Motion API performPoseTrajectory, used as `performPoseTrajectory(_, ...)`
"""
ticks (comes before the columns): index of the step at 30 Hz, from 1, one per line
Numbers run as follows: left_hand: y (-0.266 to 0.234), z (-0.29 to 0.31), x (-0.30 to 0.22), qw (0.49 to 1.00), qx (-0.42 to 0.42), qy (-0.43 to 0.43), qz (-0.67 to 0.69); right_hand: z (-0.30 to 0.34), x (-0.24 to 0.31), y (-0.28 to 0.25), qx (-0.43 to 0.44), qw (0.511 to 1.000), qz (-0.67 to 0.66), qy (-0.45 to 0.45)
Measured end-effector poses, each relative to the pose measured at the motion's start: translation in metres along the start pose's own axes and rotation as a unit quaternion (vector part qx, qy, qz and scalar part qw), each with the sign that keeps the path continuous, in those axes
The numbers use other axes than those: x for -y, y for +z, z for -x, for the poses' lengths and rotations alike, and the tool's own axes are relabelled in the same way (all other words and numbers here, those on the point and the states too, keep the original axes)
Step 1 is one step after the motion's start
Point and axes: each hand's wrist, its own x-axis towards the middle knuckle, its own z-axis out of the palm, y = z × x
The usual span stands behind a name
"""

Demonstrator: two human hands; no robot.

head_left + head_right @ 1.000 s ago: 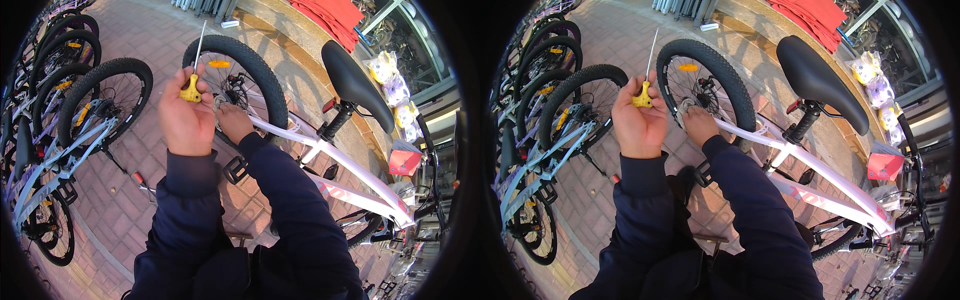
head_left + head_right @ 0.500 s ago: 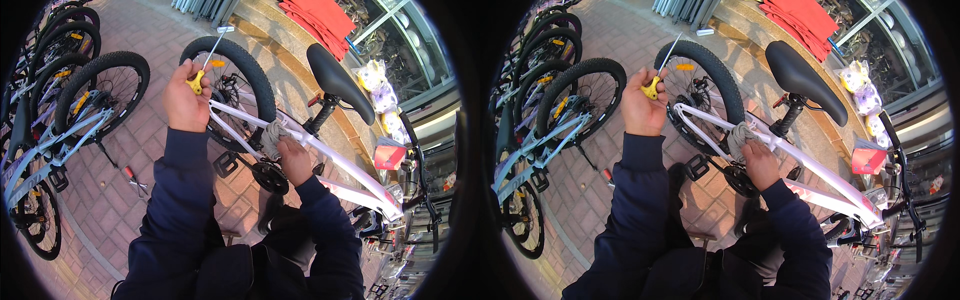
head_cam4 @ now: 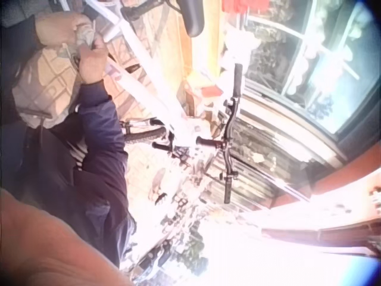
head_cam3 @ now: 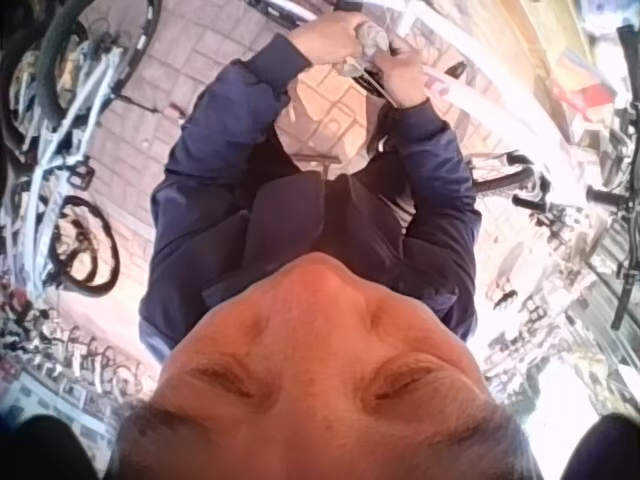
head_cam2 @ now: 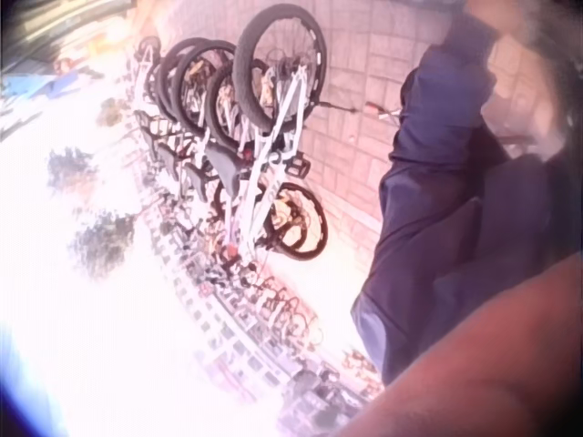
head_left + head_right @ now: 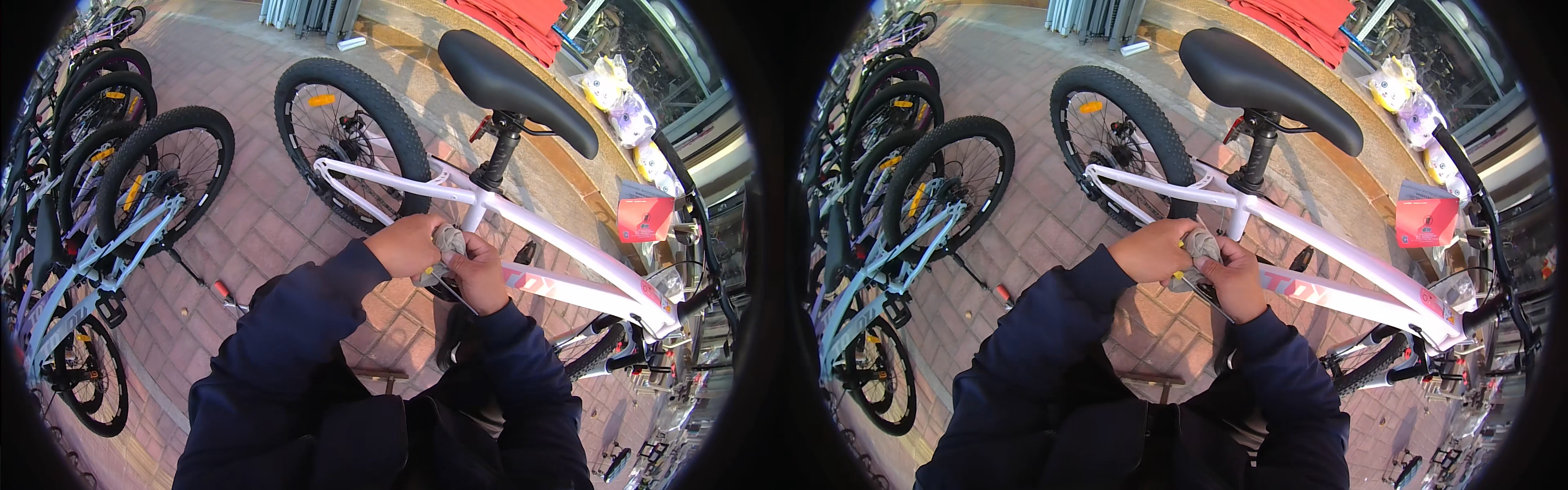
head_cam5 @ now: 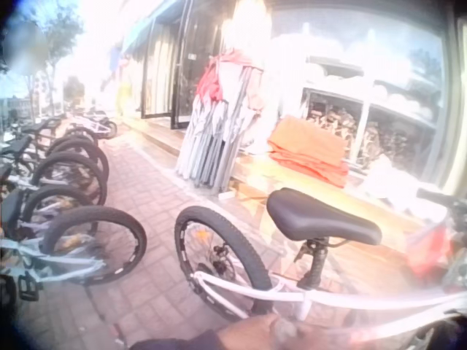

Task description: The person wipes the frame and handlebar area of a white bicycle using a cloth and a small yellow tool. They move around the bike, cleaning different sections of the frame and handlebar while other bicycles are visible in the background.

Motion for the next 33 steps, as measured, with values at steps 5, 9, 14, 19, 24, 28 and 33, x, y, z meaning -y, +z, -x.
performPoseTrajectory(5, 0.012, -0.02, 0.027, 0.976, -0.104, 0.061, -0.184, 0.014, 0.018, -0.012, 0.039, 0.993, 0.101, 0.045)
performPoseTrajectory(9, 0.03, -0.032, 0.036, 0.961, -0.145, 0.112, -0.205, 0.02, 0.018, -0.009, 0.021, 0.952, 0.306, -0.027)
performPoseTrajectory(14, 0.028, -0.032, 0.027, 0.958, -0.157, 0.138, -0.196, 0.018, 0.021, -0.01, -0.076, 0.845, 0.502, -0.17)
performPoseTrajectory(19, 0.024, -0.026, 0.015, 0.974, -0.134, 0.128, -0.131, 0.018, 0.022, -0.01, -0.071, 0.842, 0.501, -0.188)
performPoseTrajectory(24, 0.014, -0.02, 0.003, 0.941, 0.031, -0.021, 0.337, 0.011, 0.02, -0.009, -0.064, 0.887, 0.385, -0.248)
performPoseTrajectory(28, -0.014, -0.008, 0.0, 0.941, 0.051, -0.025, 0.334, 0.016, 0.019, -0.016, -0.062, 0.952, 0.231, -0.192)
performPoseTrajectory(33, -0.056, -0.02, 0.023, 0.966, -0.143, -0.027, 0.215, 0.022, 0.02, -0.023, -0.075, 0.965, 0.122, -0.218)
